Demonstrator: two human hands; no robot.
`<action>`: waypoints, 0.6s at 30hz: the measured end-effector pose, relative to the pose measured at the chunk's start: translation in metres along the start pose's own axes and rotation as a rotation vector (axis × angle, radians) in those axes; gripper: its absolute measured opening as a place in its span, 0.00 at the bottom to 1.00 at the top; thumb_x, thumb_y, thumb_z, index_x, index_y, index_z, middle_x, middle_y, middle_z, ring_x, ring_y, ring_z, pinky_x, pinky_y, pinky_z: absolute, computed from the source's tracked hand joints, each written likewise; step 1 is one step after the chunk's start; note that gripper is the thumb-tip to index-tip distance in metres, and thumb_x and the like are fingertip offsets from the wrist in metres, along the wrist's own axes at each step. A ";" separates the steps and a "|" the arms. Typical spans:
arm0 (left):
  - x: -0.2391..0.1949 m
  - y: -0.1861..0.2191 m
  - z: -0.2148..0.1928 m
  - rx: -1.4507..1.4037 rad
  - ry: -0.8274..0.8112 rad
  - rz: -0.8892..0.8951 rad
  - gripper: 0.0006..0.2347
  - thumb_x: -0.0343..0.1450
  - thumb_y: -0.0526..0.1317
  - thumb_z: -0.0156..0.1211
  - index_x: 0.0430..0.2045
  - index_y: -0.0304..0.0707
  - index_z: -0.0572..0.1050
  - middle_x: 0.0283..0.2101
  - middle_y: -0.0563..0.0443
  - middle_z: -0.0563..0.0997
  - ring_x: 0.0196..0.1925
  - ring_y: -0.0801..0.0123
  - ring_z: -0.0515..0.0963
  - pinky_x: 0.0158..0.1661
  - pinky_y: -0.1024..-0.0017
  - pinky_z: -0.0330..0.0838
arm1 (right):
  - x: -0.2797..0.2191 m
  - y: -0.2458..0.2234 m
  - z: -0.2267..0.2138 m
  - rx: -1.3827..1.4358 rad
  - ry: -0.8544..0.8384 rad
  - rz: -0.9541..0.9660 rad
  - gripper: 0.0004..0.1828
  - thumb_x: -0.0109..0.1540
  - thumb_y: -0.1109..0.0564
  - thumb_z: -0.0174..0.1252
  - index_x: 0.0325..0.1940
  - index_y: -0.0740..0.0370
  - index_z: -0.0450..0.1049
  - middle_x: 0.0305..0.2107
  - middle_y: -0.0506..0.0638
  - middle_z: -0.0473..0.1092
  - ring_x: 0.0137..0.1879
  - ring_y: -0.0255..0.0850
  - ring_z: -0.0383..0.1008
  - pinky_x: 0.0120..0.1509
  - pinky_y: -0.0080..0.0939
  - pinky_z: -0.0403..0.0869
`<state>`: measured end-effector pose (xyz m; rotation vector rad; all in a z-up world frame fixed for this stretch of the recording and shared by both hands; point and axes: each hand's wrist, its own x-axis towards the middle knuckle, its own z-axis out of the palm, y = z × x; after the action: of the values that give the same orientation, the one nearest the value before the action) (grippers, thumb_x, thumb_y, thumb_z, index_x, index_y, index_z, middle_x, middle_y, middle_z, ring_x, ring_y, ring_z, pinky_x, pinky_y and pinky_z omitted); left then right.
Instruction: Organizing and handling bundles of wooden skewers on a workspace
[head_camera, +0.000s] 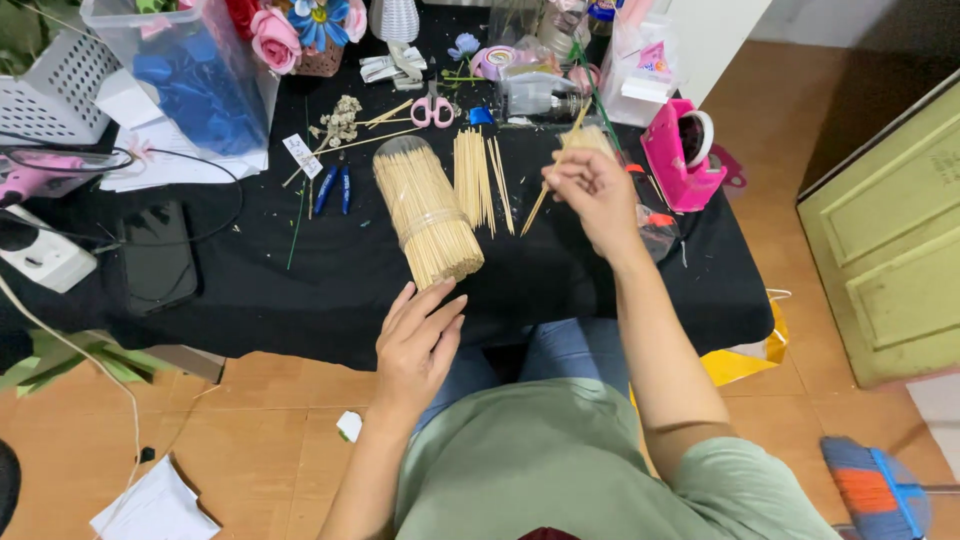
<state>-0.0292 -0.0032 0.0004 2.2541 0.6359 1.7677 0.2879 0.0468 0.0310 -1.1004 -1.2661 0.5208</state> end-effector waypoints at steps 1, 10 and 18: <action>0.000 0.002 0.001 0.000 -0.002 -0.005 0.07 0.71 0.34 0.66 0.41 0.42 0.84 0.51 0.47 0.85 0.54 0.57 0.84 0.63 0.57 0.68 | -0.013 0.018 0.001 -0.001 -0.001 0.005 0.18 0.65 0.66 0.63 0.59 0.69 0.71 0.44 0.57 0.78 0.43 0.33 0.79 0.47 0.29 0.80; 0.012 0.015 0.000 -0.014 0.019 0.022 0.07 0.71 0.34 0.66 0.40 0.41 0.85 0.50 0.46 0.85 0.53 0.55 0.85 0.62 0.54 0.70 | -0.058 -0.011 0.040 -0.330 0.067 -0.097 0.08 0.61 0.61 0.71 0.44 0.57 0.83 0.32 0.48 0.81 0.38 0.32 0.81 0.43 0.28 0.79; 0.015 0.026 0.020 0.021 0.104 0.275 0.12 0.71 0.42 0.67 0.46 0.43 0.84 0.50 0.48 0.85 0.54 0.55 0.85 0.60 0.56 0.73 | -0.050 -0.028 0.098 -0.389 -0.289 -0.685 0.06 0.65 0.64 0.61 0.44 0.60 0.81 0.42 0.50 0.81 0.50 0.50 0.81 0.56 0.50 0.78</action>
<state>-0.0023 -0.0178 0.0189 2.3714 0.3767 2.0228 0.1760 0.0288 0.0225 -0.8365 -1.9421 -0.1004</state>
